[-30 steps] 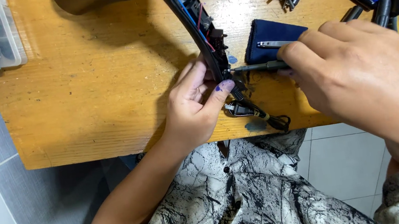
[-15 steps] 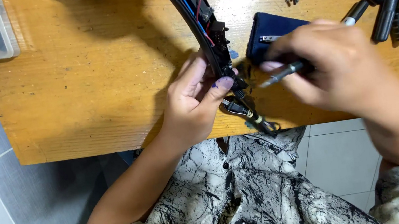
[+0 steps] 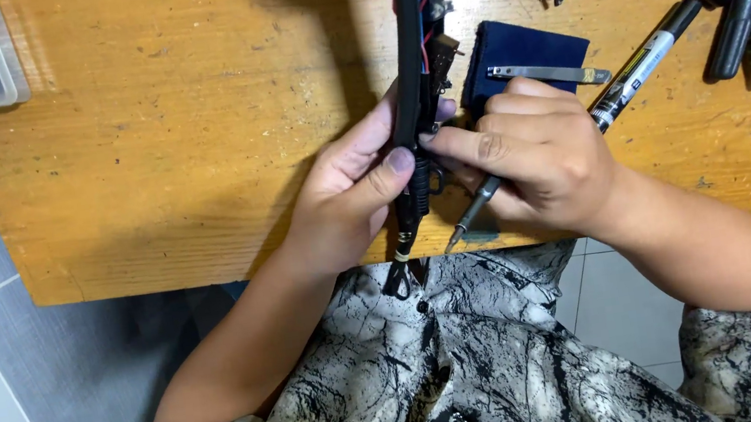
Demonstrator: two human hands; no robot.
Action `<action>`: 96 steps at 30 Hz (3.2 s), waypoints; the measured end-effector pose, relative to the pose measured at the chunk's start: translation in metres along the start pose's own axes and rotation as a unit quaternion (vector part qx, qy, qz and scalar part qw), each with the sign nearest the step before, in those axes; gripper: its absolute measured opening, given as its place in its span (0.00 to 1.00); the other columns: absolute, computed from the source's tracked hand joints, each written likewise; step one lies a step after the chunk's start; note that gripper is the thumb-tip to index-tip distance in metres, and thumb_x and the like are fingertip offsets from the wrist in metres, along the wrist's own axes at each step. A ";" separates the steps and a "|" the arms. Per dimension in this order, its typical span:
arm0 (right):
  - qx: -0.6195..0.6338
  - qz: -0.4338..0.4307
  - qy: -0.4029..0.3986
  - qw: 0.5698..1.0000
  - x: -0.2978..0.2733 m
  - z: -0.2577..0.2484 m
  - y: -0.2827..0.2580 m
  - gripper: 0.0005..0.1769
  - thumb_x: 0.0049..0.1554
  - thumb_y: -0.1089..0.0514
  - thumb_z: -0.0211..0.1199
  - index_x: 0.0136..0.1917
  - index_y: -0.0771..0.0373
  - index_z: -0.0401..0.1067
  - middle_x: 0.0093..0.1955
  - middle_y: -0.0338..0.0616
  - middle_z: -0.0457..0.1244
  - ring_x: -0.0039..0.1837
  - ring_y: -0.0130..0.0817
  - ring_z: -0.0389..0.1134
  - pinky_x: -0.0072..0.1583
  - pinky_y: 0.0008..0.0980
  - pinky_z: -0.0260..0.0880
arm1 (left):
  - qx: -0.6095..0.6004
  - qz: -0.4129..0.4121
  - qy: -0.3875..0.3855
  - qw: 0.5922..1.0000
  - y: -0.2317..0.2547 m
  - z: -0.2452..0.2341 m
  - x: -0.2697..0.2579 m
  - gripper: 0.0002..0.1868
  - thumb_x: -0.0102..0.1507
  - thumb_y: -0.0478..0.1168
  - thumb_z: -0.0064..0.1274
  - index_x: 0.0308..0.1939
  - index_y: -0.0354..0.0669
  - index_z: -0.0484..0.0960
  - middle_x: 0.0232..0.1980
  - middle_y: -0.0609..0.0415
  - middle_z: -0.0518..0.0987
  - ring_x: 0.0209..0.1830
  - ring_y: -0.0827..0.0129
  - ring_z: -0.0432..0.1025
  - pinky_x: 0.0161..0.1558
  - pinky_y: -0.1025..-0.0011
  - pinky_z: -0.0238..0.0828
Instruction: Disassembling and inspecting the internal components of a hair dryer
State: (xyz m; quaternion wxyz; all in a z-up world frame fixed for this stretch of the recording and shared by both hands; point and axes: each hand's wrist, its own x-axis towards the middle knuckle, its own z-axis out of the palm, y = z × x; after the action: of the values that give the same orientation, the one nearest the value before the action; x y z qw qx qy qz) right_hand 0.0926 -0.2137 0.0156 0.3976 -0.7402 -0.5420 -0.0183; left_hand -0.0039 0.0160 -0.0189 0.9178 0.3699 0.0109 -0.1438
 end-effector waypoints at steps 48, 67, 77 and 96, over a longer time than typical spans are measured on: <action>0.070 0.166 0.040 0.983 0.012 -0.007 0.002 0.17 0.77 0.63 0.64 0.73 0.80 0.74 0.63 0.64 0.68 0.61 0.52 0.73 0.63 0.41 0.72 | 0.195 0.018 -0.001 0.981 -0.001 0.012 -0.001 0.46 0.80 0.34 0.52 0.95 0.46 0.41 0.88 0.36 0.72 0.70 0.61 0.83 0.81 0.64 0.80; 0.071 0.106 0.041 0.991 0.009 -0.010 -0.001 0.17 0.76 0.61 0.66 0.73 0.74 0.78 0.64 0.65 0.71 0.61 0.52 0.77 0.63 0.42 0.79 | 0.088 -0.080 0.001 0.993 0.035 -0.003 0.028 0.32 0.72 0.34 0.66 0.80 0.42 0.74 0.68 0.45 0.86 0.69 0.58 0.83 0.73 0.57 0.88; -0.038 0.238 0.090 0.966 0.010 -0.083 -0.006 0.17 0.79 0.68 0.59 0.77 0.76 0.75 0.62 0.60 0.72 0.56 0.43 0.72 0.58 0.41 0.73 | 0.108 -0.057 -0.089 0.989 0.055 0.002 0.059 0.35 0.76 0.29 0.61 0.84 0.50 0.62 0.71 0.31 0.85 0.73 0.42 0.85 0.77 0.49 0.88; -0.162 0.248 0.005 0.955 -0.008 -0.092 0.068 0.28 0.64 0.81 0.61 0.76 0.80 0.81 0.68 0.67 0.68 0.67 0.66 0.73 0.70 0.53 0.74 | 0.083 -0.062 -0.075 0.992 0.061 -0.017 0.061 0.35 0.74 0.23 0.61 0.82 0.42 0.62 0.72 0.35 0.84 0.77 0.47 0.81 0.84 0.44 0.82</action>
State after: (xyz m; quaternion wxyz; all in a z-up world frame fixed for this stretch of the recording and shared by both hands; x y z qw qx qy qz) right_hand 0.1819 -0.2823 0.0365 0.2675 -0.9057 -0.3287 -0.0102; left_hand 0.0726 0.0537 0.0019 0.8712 0.4319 -0.0474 -0.2286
